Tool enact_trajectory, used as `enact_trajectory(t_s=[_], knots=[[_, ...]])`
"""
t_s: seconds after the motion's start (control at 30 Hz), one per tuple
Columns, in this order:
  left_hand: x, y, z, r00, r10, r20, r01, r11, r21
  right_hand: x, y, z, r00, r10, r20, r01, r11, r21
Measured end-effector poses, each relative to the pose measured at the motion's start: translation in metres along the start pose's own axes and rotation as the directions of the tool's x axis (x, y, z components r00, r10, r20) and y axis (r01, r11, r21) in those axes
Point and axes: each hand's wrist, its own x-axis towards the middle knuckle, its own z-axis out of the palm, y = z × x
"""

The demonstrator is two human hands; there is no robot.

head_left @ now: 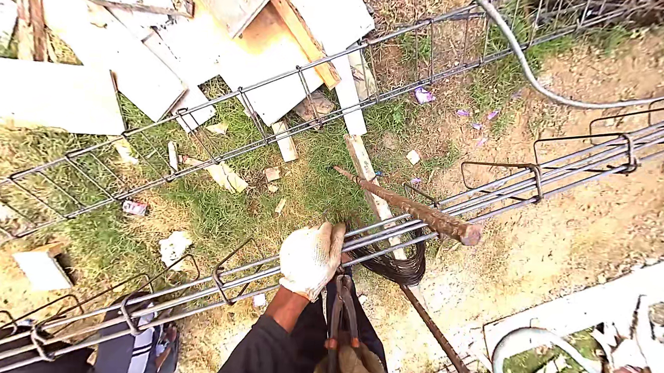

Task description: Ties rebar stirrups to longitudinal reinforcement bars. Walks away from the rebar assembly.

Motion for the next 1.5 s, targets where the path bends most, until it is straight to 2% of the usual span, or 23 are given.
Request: enact_trajectory(t_s=[0.07,0.2,0.27,0.33,0.4,0.43,0.47,0.53,0.63,0.7,0.8,0.87,0.93,1.0,1.07,1.13,1.2,1.27,1.3,1.37,1.4,1.47,1.5], knots=[[-0.001,0.002,-0.001,1.000,0.002,-0.013,-0.002,1.000,0.000,0.008,0.003,-0.036,0.999,-0.018,0.038,0.025,0.985,-0.172],[-0.001,0.004,-0.002,1.000,-0.005,-0.025,0.005,1.000,0.000,0.026,-0.011,-0.074,0.987,0.139,0.081,-0.102,0.929,-0.356],[-0.003,0.002,0.001,0.999,0.000,-0.051,0.000,1.000,-0.006,0.029,-0.015,-0.086,0.966,0.208,0.151,-0.154,0.938,-0.310],[-0.004,0.002,0.003,0.998,0.004,-0.069,-0.004,1.000,-0.007,0.032,-0.010,-0.097,0.916,0.236,0.325,-0.194,0.968,-0.157],[-0.003,0.004,0.005,0.996,0.012,-0.093,-0.012,1.000,-0.004,0.045,0.000,-0.111,0.818,0.177,0.547,-0.198,0.980,-0.021],[-0.001,0.003,0.007,0.994,0.013,-0.108,-0.014,1.000,-0.005,0.052,0.001,-0.114,0.774,0.154,0.614,-0.187,0.982,-0.011],[-0.001,0.003,0.007,0.994,0.012,-0.113,-0.013,1.000,-0.008,0.054,0.001,-0.115,0.763,0.140,0.631,-0.161,0.987,-0.025],[-0.002,0.001,0.008,0.994,0.004,-0.105,-0.006,1.000,-0.014,0.043,-0.009,-0.108,0.839,0.138,0.527,-0.060,0.985,-0.162],[-0.003,0.001,0.008,0.993,0.012,-0.115,-0.014,1.000,-0.020,0.021,-0.029,-0.087,0.968,0.051,0.244,0.068,0.888,-0.455],[-0.002,0.002,0.007,0.994,0.011,-0.109,-0.014,1.000,-0.020,0.013,-0.030,-0.077,0.993,-0.067,0.092,0.111,0.756,-0.645],[-0.003,0.003,0.003,0.996,0.011,-0.090,-0.012,1.000,-0.011,0.006,-0.017,-0.063,0.947,-0.321,-0.024,0.102,0.371,-0.923],[-0.003,0.002,0.002,0.996,0.010,-0.093,-0.012,1.000,-0.021,0.006,-0.013,-0.059,0.903,-0.426,-0.061,-0.021,0.098,-0.995],[-0.004,0.002,0.003,0.996,0.005,-0.088,-0.008,0.999,-0.032,0.010,-0.011,-0.055,0.858,-0.504,-0.102,-0.200,-0.144,-0.969],[-0.004,0.001,0.003,0.995,0.008,-0.095,-0.012,0.999,-0.041,0.015,-0.011,-0.049,0.840,-0.522,-0.148,-0.303,-0.225,-0.926],[-0.005,0.000,0.004,0.995,0.013,-0.096,-0.017,0.999,-0.048,0.019,-0.009,-0.045,0.826,-0.540,-0.163,-0.336,-0.238,-0.911],[-0.005,-0.001,0.004,0.995,0.022,-0.097,-0.028,0.997,-0.068,0.023,-0.005,-0.047,0.836,-0.527,-0.154,-0.303,-0.208,-0.930],[-0.006,-0.002,0.002,0.997,0.020,-0.077,-0.027,0.996,-0.090,0.028,-0.002,-0.052,0.882,-0.435,-0.181,-0.222,-0.044,-0.974],[-0.007,-0.002,0.002,0.997,0.021,-0.077,-0.029,0.995,-0.100,0.033,0.003,-0.064,0.919,-0.367,-0.140,-0.061,0.218,-0.974],[-0.007,-0.002,0.003,0.997,0.018,-0.077,-0.026,0.995,-0.098,0.036,0.005,-0.072,0.950,-0.297,-0.098,0.026,0.389,-0.921],[-0.004,-0.001,0.004,0.996,0.013,-0.084,-0.020,0.997,-0.080,0.040,0.001,-0.085,0.997,-0.061,0.053,0.081,0.751,-0.655],[-0.003,0.000,0.005,0.996,0.016,-0.089,-0.023,0.997,-0.070,0.042,-0.003,-0.090,0.989,0.030,0.144,0.052,0.842,-0.538],[-0.003,-0.001,0.006,0.995,0.023,-0.097,-0.030,0.997,-0.065,0.043,-0.011,-0.097,0.959,0.129,0.251,-0.007,0.900,-0.436],[-0.004,-0.001,0.006,0.995,0.024,-0.097,-0.030,0.998,-0.060,0.042,-0.015,-0.097,0.959,0.144,0.243,-0.015,0.886,-0.464]])
